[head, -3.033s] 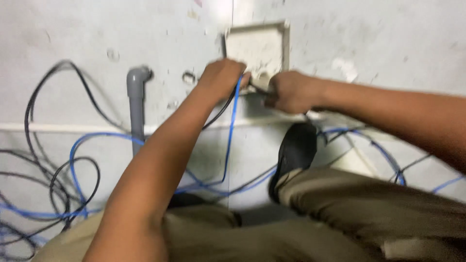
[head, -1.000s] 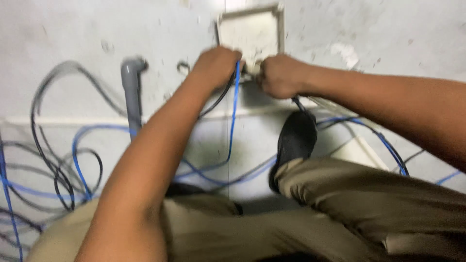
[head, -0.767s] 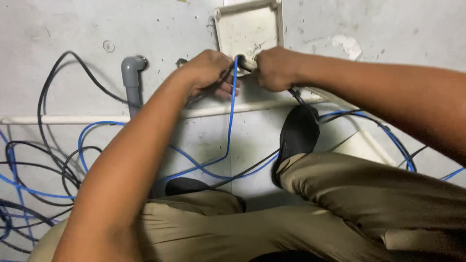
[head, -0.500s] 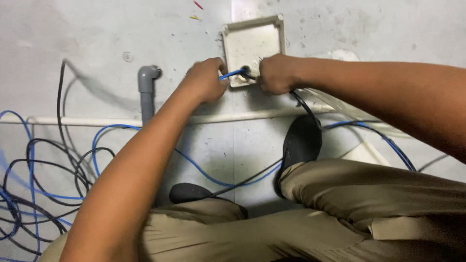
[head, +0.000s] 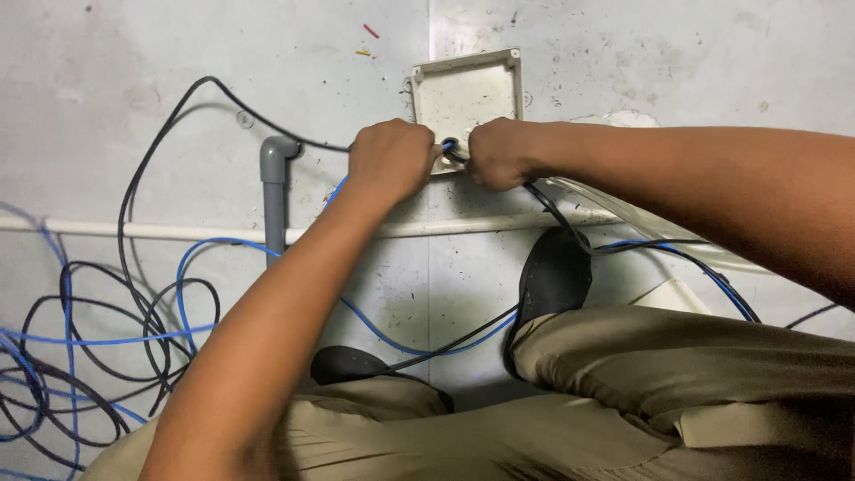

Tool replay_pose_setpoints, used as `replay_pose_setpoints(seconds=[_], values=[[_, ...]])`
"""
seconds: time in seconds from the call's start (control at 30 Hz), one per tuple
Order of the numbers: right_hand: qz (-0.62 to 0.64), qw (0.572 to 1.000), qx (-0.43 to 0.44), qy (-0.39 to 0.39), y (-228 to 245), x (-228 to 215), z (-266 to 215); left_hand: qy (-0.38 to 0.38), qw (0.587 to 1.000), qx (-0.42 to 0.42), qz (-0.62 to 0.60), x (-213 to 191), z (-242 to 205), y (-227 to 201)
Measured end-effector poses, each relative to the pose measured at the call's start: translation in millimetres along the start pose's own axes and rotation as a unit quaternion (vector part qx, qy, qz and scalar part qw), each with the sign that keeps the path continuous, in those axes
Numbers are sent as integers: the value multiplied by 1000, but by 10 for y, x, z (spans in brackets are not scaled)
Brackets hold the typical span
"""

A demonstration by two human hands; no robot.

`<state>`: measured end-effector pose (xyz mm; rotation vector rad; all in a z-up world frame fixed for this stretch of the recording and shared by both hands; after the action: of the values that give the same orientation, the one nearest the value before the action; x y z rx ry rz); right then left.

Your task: Pulling electrical and network cables through a junction box for installation.

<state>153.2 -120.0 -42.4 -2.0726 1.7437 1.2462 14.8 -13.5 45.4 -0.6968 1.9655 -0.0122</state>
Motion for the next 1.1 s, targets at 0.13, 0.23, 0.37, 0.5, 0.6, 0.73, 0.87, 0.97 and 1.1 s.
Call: replay_pose_setpoints(seconds=[0.13,0.23,0.37,0.5,0.6,0.73,0.87,0.97,1.1], values=[[-11,999,32,11,196,-105,-59,29,996,-39,-76,4,77,34],[6,990,129,63,326,-320,-143,27,999,-23,-9,73,194,-68],[-58,996,33,-64,142,126,-16,-20,999,-20,-25,266,405,-118],[20,997,32,-65,4,285,28,-37,997,-9,-61,239,496,-170],[52,993,37,-101,70,312,6,-15,999,-3,-44,208,484,-190],[119,979,-5,-166,217,195,-182,12,999,23,34,36,430,-69],[52,985,-29,-160,207,215,-187,53,998,31,33,-150,242,-23],[-42,966,-158,-199,358,107,-173,44,997,63,3,13,284,-66],[177,977,118,31,203,-214,-167,49,997,27,59,84,382,-13]])
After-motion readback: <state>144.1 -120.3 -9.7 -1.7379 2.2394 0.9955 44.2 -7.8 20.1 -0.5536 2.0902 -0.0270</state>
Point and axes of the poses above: each hand's wrist, its own z-axis towards the middle knuckle, its own x-axis out of the palm, y = z × x, the point moved 3 cm from there along z, towards the middle knuckle, and after that the axes turned 11 degrees about y, right-handed, at the moved point
